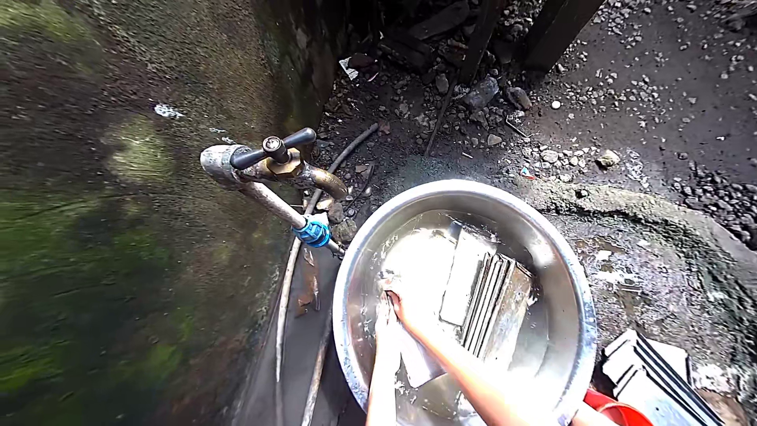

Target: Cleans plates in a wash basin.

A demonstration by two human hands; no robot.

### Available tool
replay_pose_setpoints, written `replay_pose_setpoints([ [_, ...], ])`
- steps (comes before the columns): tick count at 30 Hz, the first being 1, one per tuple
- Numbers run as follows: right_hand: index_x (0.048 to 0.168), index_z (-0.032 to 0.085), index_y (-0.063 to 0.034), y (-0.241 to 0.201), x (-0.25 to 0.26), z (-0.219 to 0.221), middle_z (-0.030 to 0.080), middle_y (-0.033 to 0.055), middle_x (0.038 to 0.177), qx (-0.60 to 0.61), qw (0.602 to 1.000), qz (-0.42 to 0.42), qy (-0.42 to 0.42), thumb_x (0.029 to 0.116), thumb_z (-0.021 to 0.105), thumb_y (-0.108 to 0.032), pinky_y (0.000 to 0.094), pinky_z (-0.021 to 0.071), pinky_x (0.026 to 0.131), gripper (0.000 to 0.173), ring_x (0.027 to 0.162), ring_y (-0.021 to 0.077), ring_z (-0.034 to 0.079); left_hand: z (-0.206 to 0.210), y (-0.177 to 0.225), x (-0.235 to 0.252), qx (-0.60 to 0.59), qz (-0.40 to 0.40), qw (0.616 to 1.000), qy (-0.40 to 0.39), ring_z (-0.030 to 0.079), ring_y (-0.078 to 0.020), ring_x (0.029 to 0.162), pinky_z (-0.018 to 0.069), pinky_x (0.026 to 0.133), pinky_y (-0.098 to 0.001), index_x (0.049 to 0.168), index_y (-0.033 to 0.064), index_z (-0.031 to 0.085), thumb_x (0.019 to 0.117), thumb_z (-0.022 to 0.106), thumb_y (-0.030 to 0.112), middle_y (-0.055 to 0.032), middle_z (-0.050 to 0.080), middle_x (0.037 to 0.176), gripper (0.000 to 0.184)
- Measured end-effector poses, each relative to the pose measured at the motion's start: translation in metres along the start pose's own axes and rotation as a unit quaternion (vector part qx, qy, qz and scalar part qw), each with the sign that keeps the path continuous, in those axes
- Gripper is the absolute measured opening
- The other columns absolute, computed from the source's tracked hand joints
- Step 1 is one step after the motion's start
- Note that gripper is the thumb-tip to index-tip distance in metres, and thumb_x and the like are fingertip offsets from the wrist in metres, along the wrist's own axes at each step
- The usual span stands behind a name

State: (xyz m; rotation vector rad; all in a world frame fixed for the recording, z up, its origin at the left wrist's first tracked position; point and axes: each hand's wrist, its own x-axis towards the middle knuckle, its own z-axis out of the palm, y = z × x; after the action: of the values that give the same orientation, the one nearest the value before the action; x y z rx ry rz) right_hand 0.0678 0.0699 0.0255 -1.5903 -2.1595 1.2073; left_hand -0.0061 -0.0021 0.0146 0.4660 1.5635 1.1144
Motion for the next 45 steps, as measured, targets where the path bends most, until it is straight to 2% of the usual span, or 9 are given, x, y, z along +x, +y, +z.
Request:
replay_pose_setpoints([
  [3, 0.132, 0.069, -0.0098, 0.005, 0.032, -0.007, 0.063, 0.0098, 0.141, -0.042, 0.995, -0.026, -0.088, 0.1032, 0.044, -0.007, 0.0430, 0.0398, 0.116, 0.038, 0.136, 0.0253, 0.055, 0.004, 0.004, -0.003, 0.022, -0.031, 0.999, 0.015, 0.039, -0.0302, 0.145, 0.0324, 0.120, -0.0370, 0.156, -0.0090, 0.025, 0.1035, 0.042, -0.005, -0.0301, 0.031, 0.159, 0.055],
  [9, 0.135, 0.061, 0.0011, 0.002, 0.033, -0.030, 0.060, 0.0224, 0.140, -0.165, 0.976, 0.023, -0.138, 0.1016, 0.046, 0.001, 0.0570, 0.0435, 0.107, 0.037, 0.136, 0.0411, 0.052, 0.007, 0.003, -0.004, 0.148, -0.003, 0.986, 0.073, 0.061, -0.0290, 0.118, 0.0469, 0.105, -0.0395, 0.133, -0.0146, 0.054, 0.1031, 0.049, 0.002, -0.0292, 0.061, 0.128, 0.034],
  [12, 0.137, 0.059, 0.0020, 0.001, 0.028, -0.038, 0.059, 0.0235, 0.140, -0.145, 0.983, 0.074, -0.085, 0.0994, 0.048, 0.003, 0.0543, 0.0432, 0.109, 0.039, 0.135, 0.0408, 0.052, 0.001, 0.001, 0.000, 0.184, 0.039, 0.980, 0.066, 0.062, -0.0284, 0.125, 0.0451, 0.110, -0.0390, 0.141, -0.0100, 0.051, 0.1012, 0.051, -0.002, -0.0263, 0.062, 0.134, 0.041],
  [16, 0.137, 0.062, -0.0055, -0.017, 0.022, -0.032, 0.064, 0.0197, 0.134, -0.039, 0.993, 0.107, -0.025, 0.1014, 0.047, -0.004, 0.0506, 0.0438, 0.109, 0.039, 0.128, 0.0351, 0.059, 0.003, 0.010, -0.005, 0.240, 0.043, 0.969, 0.035, 0.066, -0.0291, 0.104, 0.0496, 0.098, -0.0422, 0.142, -0.0072, 0.053, 0.0999, 0.054, -0.002, -0.0247, 0.069, 0.115, 0.043],
  [18, 0.135, 0.064, -0.0106, -0.026, 0.022, -0.034, 0.065, 0.0164, 0.132, -0.037, 0.994, 0.085, -0.051, 0.1027, 0.046, -0.009, 0.0496, 0.0471, 0.105, 0.037, 0.124, 0.0314, 0.062, 0.009, 0.007, -0.012, 0.239, 0.041, 0.970, 0.021, 0.067, -0.0318, 0.116, 0.0488, 0.106, -0.0434, 0.139, -0.0076, 0.056, 0.0994, 0.056, -0.002, -0.0258, 0.067, 0.125, 0.040],
  [25, 0.118, 0.071, -0.0017, 0.036, 0.013, -0.045, 0.069, 0.0202, 0.118, -0.030, 0.997, 0.067, 0.035, 0.1020, 0.051, -0.009, 0.0479, 0.0476, 0.103, 0.027, 0.116, 0.0337, 0.064, 0.008, 0.016, -0.016, 0.270, 0.072, 0.957, 0.082, 0.066, -0.0260, 0.086, 0.0524, 0.087, -0.0424, 0.125, -0.0107, 0.065, 0.0988, 0.054, 0.000, -0.0220, 0.070, 0.093, 0.030],
  [31, 0.130, 0.066, -0.0014, -0.001, 0.019, -0.019, 0.069, 0.0164, 0.124, 0.130, 0.982, 0.125, 0.052, 0.0953, 0.057, -0.002, 0.0430, 0.0473, 0.107, 0.036, 0.119, 0.0258, 0.064, 0.010, 0.012, -0.015, 0.290, 0.044, 0.955, 0.037, 0.068, -0.0332, 0.098, 0.0507, 0.095, -0.0464, 0.133, -0.0102, 0.060, 0.0990, 0.055, -0.001, -0.0270, 0.070, 0.107, 0.036],
  [41, 0.123, 0.069, 0.0010, 0.014, 0.022, -0.029, 0.067, 0.0227, 0.123, 0.067, 0.987, 0.125, 0.080, 0.0953, 0.056, -0.001, 0.0474, 0.0454, 0.107, 0.031, 0.121, 0.0345, 0.062, 0.009, 0.007, -0.013, 0.263, 0.079, 0.960, 0.057, 0.068, -0.0355, 0.108, 0.0491, 0.102, -0.0468, 0.128, -0.0132, 0.062, 0.0991, 0.054, -0.003, -0.0293, 0.069, 0.116, 0.031],
  [45, 0.136, 0.064, -0.0109, -0.003, 0.027, -0.030, 0.064, 0.0147, 0.135, -0.013, 0.994, 0.095, -0.057, 0.0967, 0.056, -0.008, 0.0495, 0.0435, 0.110, 0.040, 0.129, 0.0301, 0.058, 0.016, 0.003, -0.018, 0.253, 0.049, 0.965, 0.043, 0.066, -0.0359, 0.117, 0.0472, 0.107, -0.0451, 0.133, -0.0118, 0.058, 0.0986, 0.058, -0.001, -0.0293, 0.066, 0.125, 0.036],
])
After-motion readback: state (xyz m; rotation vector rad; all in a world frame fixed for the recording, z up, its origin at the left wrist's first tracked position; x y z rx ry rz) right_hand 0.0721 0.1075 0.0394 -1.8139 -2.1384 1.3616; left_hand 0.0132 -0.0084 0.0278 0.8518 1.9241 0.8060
